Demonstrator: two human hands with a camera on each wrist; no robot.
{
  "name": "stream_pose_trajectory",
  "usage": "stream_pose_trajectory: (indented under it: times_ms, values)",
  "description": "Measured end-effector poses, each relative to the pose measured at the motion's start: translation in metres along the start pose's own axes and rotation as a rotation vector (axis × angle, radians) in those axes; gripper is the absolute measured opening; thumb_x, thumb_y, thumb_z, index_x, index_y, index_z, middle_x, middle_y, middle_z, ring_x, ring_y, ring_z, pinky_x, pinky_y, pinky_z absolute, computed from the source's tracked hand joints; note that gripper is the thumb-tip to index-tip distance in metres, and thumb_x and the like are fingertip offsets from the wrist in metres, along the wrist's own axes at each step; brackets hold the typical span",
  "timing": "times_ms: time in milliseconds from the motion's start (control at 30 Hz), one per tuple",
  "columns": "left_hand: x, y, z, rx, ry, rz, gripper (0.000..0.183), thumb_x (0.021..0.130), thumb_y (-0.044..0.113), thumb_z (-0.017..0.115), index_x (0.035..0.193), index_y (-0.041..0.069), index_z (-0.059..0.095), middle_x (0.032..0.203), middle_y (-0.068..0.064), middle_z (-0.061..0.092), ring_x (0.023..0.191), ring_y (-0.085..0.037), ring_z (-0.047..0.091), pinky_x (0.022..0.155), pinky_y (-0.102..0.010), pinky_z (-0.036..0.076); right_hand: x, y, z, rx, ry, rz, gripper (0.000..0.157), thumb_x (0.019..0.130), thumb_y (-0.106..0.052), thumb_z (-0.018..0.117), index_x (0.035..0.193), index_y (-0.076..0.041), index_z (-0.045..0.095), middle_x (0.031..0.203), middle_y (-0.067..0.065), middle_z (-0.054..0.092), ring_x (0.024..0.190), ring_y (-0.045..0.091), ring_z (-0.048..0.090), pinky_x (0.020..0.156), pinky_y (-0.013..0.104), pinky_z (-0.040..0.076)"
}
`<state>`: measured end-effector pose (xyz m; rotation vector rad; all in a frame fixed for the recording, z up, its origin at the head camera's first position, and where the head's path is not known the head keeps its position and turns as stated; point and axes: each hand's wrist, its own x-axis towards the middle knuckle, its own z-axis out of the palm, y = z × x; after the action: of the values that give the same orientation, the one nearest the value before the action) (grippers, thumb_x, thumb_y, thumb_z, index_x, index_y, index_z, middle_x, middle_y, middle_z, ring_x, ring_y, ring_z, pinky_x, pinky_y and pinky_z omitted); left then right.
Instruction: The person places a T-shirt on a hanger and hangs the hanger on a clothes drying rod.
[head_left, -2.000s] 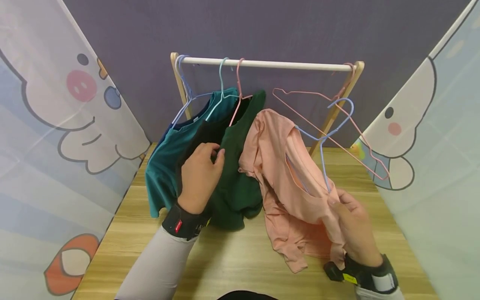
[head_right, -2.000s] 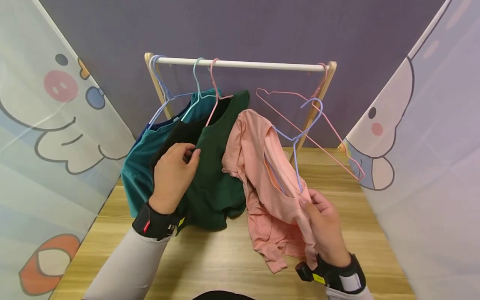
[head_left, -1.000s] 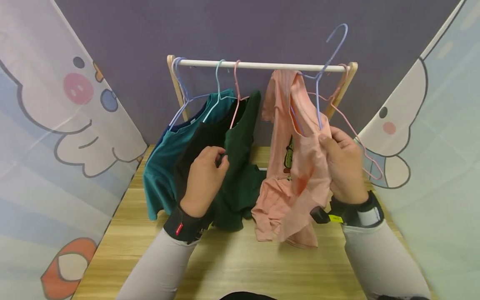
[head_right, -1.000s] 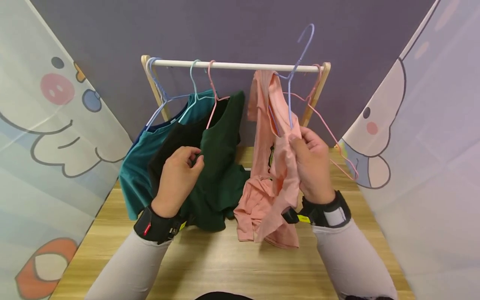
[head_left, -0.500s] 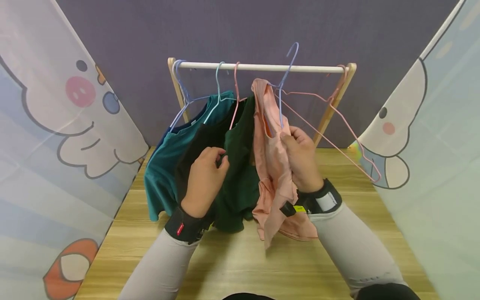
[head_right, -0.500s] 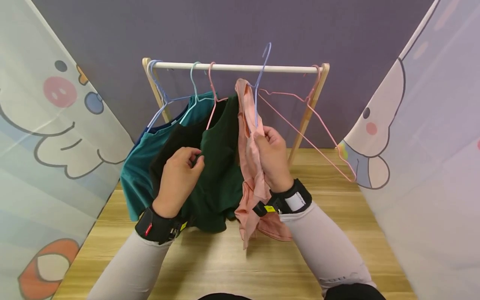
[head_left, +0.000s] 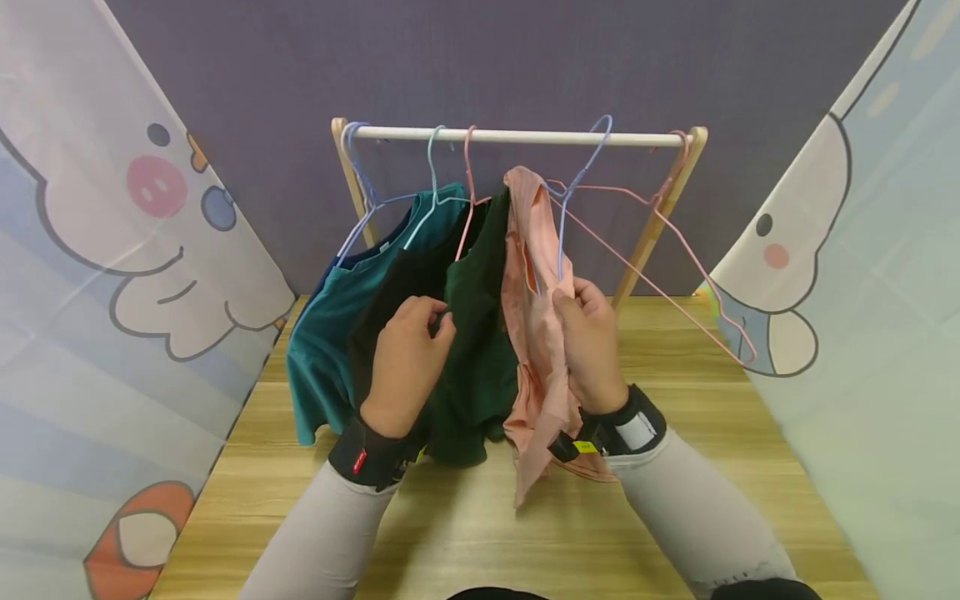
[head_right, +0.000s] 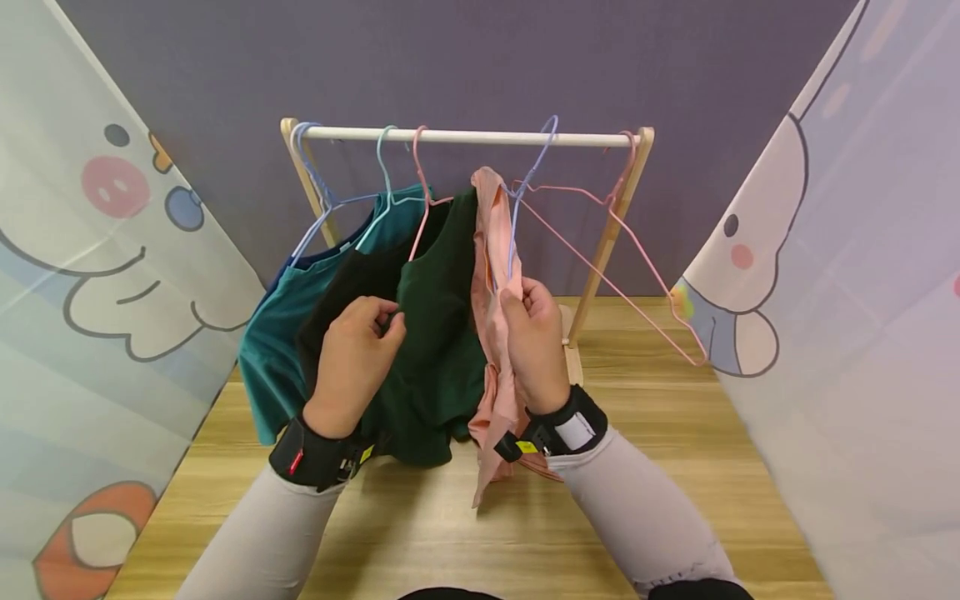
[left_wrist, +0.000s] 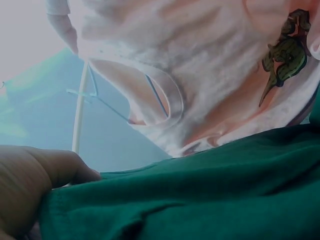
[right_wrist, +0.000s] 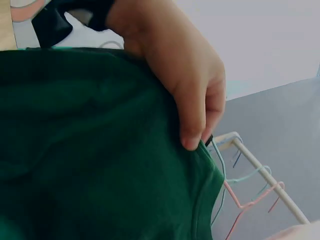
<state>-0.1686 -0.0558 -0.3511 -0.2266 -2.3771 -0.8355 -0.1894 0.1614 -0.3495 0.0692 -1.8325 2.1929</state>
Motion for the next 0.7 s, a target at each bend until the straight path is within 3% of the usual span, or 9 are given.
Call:
stream_pose_trajectory:
  times_ms: [200, 467, 700]
  values:
    - [0.0, -0.001, 0.002, 0.019, 0.008, 0.012, 0.013, 0.098, 0.013, 0.071, 0.102, 0.001, 0.073, 0.09, -0.011, 0.067, 0.073, -0.024, 0.063, 0.071, -0.04, 0.06, -0.007, 0.007, -0.002, 0.002, 0.002, -0.008, 0.024, 0.105, -0.012, 0.055, 0.122, 0.003, 0.059, 0.083, -0.003, 0.055, 0.07, 0.008, 0.052, 0.061, 0.018, 0.045]
    - [0.0, 0.0, 0.003, 0.016, 0.01, 0.024, 0.013, 0.098, 0.012, 0.071, 0.101, 0.0, 0.073, 0.091, -0.013, 0.068, 0.074, -0.025, 0.065, 0.071, -0.041, 0.06, 0.001, 0.021, -0.002, -0.033, -0.049, -0.022, 0.029, 0.105, -0.01, 0.056, 0.13, 0.005, 0.059, 0.094, 0.002, 0.058, 0.078, 0.01, 0.056, 0.067, 0.018, 0.049]
    - [0.0, 0.001, 0.004, 0.01, 0.002, 0.024, 0.013, 0.098, 0.013, 0.07, 0.103, 0.001, 0.073, 0.092, -0.013, 0.068, 0.076, -0.025, 0.066, 0.075, -0.04, 0.061, 0.008, 0.032, -0.006, -0.045, -0.062, -0.045, 0.029, 0.105, -0.01, 0.057, 0.129, 0.006, 0.059, 0.089, -0.003, 0.057, 0.078, 0.009, 0.054, 0.069, 0.018, 0.047]
